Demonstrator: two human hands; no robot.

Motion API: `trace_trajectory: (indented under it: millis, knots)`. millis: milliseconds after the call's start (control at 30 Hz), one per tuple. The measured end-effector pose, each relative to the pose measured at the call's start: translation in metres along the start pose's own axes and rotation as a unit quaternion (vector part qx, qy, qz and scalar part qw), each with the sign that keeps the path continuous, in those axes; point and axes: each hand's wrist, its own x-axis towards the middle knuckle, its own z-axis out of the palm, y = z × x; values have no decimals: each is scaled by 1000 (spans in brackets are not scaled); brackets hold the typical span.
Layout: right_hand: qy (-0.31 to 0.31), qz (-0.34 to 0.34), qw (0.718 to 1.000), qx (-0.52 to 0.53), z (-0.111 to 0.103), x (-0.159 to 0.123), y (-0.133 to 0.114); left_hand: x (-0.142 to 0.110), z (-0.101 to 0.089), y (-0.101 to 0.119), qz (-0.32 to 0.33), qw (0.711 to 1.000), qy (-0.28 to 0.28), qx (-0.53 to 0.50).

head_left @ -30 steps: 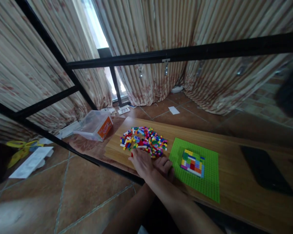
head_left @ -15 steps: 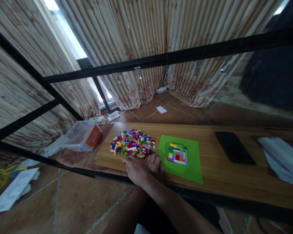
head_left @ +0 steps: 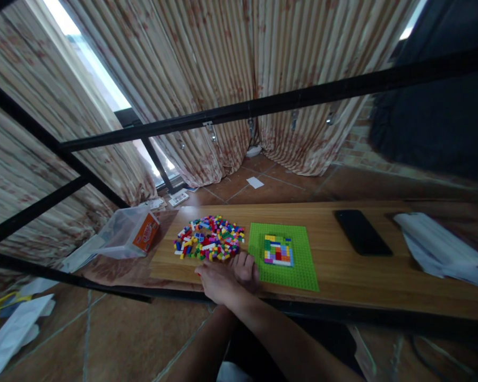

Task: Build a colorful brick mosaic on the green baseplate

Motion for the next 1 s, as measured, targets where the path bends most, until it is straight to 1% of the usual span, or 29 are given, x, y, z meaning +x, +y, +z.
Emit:
trace_trajectory:
  millis: [233,333,500,567,633,733,800,900,1000]
  knots:
    - [1,28,1000,2,-12,-2,1,-1,-15,8,10,1000,-10,-17]
    - [8,13,1000,4,-15,-1,-6,-2,-16,9,8,1000,-11,-22]
    - [6,-14,1000,7,-14,-3,-9,1,-11,7,-7,1000,-11,-23]
    - [-3,-23,1000,6,-14,-2,-9,1,-9,6,-12,1000,-9,-24]
    - [-22,-53,998,11,-14,0,-11,0,-7,5,-15,1000,-5,-24]
    - [-61,-118,991,21,-8,6,-16,-4,-4,5,-20,1000,7,-23]
    - [-84,-149,985,24,-1,10,-17,-6,0,5,-25,999,16,-17]
    - [-109,-171,979,27,11,16,-13,-9,7,4,-29,999,26,-5]
    - [-113,-169,979,32,19,18,-9,-12,12,1,-31,999,35,7]
